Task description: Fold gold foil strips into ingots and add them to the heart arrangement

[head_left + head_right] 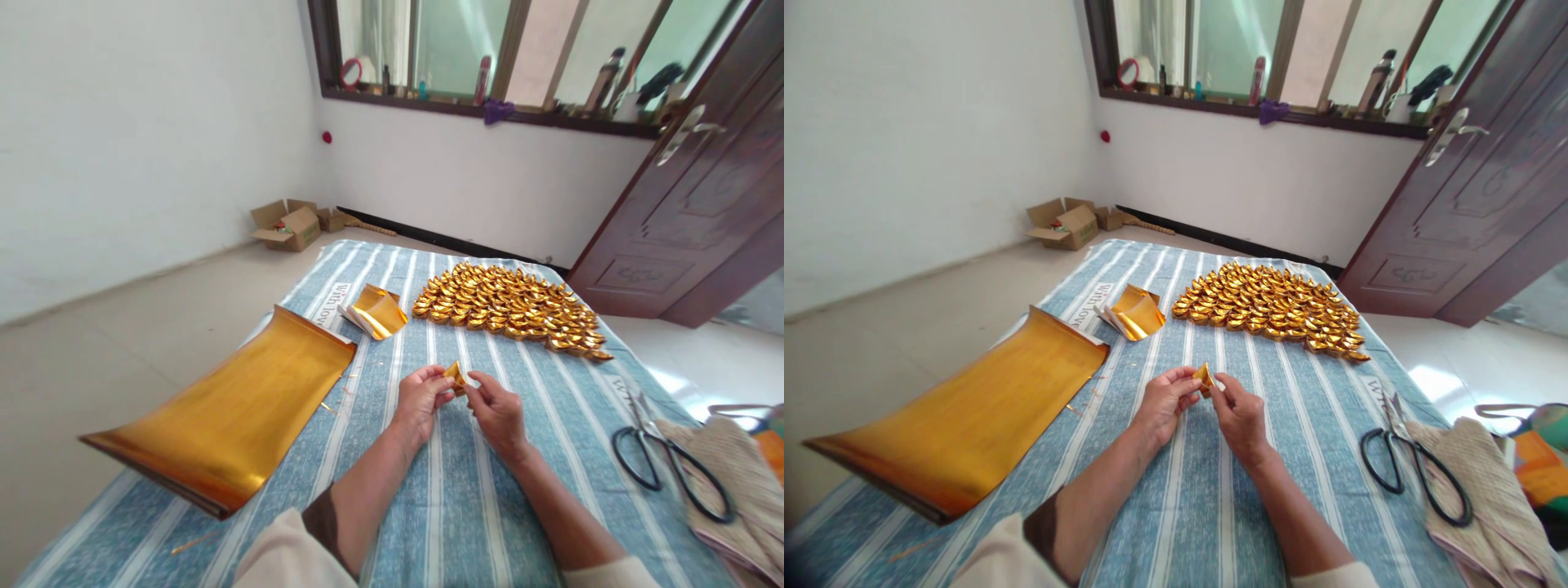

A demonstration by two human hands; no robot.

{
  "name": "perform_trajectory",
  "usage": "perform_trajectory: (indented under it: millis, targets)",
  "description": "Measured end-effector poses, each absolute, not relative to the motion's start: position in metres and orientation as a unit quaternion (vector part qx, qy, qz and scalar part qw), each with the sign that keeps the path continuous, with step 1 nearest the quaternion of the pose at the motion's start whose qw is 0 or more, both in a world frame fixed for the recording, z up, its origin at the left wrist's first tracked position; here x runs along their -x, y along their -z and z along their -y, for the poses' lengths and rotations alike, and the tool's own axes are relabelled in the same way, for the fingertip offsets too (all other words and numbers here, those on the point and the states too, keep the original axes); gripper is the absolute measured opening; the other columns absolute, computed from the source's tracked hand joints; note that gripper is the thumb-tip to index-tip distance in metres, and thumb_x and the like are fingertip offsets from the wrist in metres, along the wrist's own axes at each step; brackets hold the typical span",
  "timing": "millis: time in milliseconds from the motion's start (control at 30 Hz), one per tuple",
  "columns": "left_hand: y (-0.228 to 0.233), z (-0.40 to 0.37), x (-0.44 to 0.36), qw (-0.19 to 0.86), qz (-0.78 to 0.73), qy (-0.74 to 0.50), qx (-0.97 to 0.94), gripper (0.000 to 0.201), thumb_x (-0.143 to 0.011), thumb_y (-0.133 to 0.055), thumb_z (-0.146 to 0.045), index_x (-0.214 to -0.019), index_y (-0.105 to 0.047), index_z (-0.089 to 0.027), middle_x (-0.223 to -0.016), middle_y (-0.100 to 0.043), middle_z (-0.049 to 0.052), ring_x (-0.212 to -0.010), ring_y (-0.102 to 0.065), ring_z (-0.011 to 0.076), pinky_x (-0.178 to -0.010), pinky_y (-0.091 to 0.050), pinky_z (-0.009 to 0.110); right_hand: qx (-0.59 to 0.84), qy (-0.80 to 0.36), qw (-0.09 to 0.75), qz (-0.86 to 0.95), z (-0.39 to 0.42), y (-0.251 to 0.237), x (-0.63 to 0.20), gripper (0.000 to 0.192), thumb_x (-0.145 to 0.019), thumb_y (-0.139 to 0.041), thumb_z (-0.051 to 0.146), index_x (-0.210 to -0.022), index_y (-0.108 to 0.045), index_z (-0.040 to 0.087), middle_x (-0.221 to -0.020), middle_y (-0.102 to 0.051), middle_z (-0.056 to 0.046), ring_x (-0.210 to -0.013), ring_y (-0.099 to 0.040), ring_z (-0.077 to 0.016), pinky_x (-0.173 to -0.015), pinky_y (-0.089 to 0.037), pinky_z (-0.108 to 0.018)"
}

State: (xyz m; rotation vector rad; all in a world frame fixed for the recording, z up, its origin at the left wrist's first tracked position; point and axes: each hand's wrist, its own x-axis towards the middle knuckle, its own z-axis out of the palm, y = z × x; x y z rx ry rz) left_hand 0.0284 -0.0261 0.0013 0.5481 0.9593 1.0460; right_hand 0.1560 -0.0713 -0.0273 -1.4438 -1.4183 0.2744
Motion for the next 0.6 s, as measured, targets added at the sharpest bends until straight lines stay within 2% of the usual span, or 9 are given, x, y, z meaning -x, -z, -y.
perform_trajectory:
  millis: [200, 333, 600]
  targets:
    - [-0.002, 0.022, -0.026, 0.734, -0.421, -0.482, -0.227, 0.020, -0.068, -0.067, 0.004, -0.081, -0.063, -0.010, -0.075, -0.069, 0.005, -0.058, -0.064, 0.0097, -0.049, -0.048, 0.016, 0.587, -0.254, 0.575, 0.511, 0.072, 0.022, -0.165, 0.032, -0.076, -0.066, 0.042, -0.095, -0.066, 0.016, -0.049, -0.060, 0.005, -0.039, -0.053, -0.0108, -0.044, -0.047, -0.023]
    - [-0.002, 0.019, -0.025, 0.746, -0.404, -0.484, -0.216, 0.020, -0.070, -0.065, 0.005, -0.081, -0.063, -0.011, -0.073, -0.068, 0.004, -0.057, -0.064, 0.0083, -0.050, -0.047, 0.014, 0.558, -0.344, 0.599, 0.459, 0.073, 0.017, -0.165, 0.036, -0.071, -0.071, 0.045, -0.092, -0.066, 0.016, -0.052, -0.063, 0.003, -0.042, -0.058, -0.0126, -0.044, -0.051, -0.025]
    - [-0.008, 0.021, -0.024, 0.769, -0.360, -0.475, -0.231, 0.021, -0.071, -0.063, 0.004, -0.086, -0.064, -0.011, -0.081, -0.069, 0.005, -0.064, -0.065, 0.0096, -0.055, -0.050, 0.016, 0.516, -0.414, 0.627, 0.413, 0.074, 0.015, -0.166, 0.030, -0.071, -0.073, 0.042, -0.086, -0.067, 0.016, -0.062, -0.070, -0.003, -0.049, -0.064, -0.0150, -0.050, -0.053, -0.027]
